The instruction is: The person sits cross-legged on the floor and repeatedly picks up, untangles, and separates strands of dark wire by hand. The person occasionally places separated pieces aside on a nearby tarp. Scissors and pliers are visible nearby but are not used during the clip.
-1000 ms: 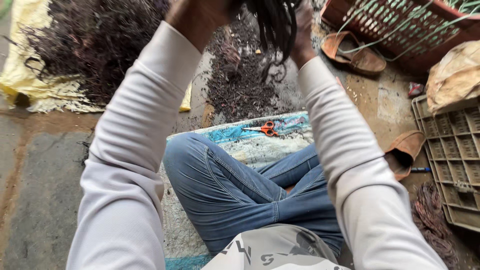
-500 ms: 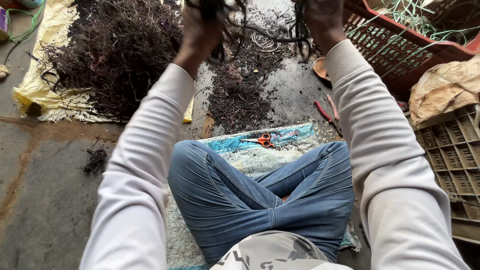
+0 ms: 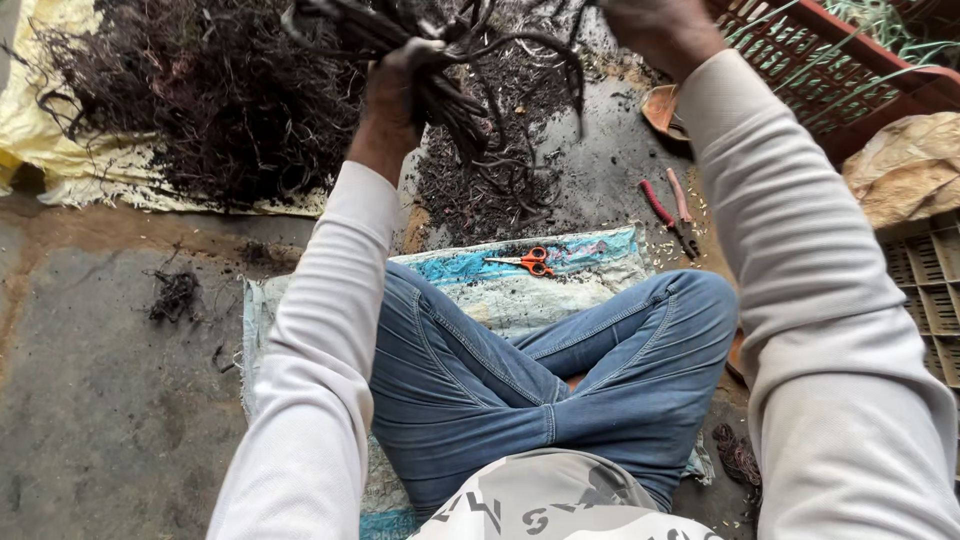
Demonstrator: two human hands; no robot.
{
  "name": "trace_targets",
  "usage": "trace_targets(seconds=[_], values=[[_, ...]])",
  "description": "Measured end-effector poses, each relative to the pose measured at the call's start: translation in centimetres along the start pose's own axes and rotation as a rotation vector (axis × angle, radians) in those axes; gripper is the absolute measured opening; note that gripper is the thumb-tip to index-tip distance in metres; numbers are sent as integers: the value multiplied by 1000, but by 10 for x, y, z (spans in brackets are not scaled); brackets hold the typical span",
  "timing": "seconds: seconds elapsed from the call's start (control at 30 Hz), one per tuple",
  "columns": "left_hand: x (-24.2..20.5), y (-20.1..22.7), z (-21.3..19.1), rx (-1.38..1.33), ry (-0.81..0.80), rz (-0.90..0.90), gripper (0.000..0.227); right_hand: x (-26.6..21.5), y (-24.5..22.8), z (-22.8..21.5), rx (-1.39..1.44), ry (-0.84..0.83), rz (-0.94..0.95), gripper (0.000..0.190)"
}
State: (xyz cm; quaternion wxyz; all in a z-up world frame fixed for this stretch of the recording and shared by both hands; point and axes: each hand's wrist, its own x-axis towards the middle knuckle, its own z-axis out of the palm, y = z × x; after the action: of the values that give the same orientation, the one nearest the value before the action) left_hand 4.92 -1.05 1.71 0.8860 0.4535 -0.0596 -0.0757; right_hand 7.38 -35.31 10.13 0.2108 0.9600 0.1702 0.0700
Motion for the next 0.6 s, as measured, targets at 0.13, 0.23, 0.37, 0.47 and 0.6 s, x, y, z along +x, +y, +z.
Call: trace_targets(seconds=[0.13,0.23,0.37,0.47,0.6], values=[[-7,-13,-18,-304,-43,25,26,-39,2,-16,1264,171,-91,21],[-15,-24,-22,-490,-71,-9,25,-62,-9,-24,1146,246,-19,15],[-19,-44,-27,-539,-26,11,24,-74,-16,-23,1142,134,291,15],[-19,-55,-37,-290,63,-3,26,-74,-17,-16,841,96,214,18],[-18,-58,-52,-330,45,-15,20,-80,-12,0,977,183,131,18]])
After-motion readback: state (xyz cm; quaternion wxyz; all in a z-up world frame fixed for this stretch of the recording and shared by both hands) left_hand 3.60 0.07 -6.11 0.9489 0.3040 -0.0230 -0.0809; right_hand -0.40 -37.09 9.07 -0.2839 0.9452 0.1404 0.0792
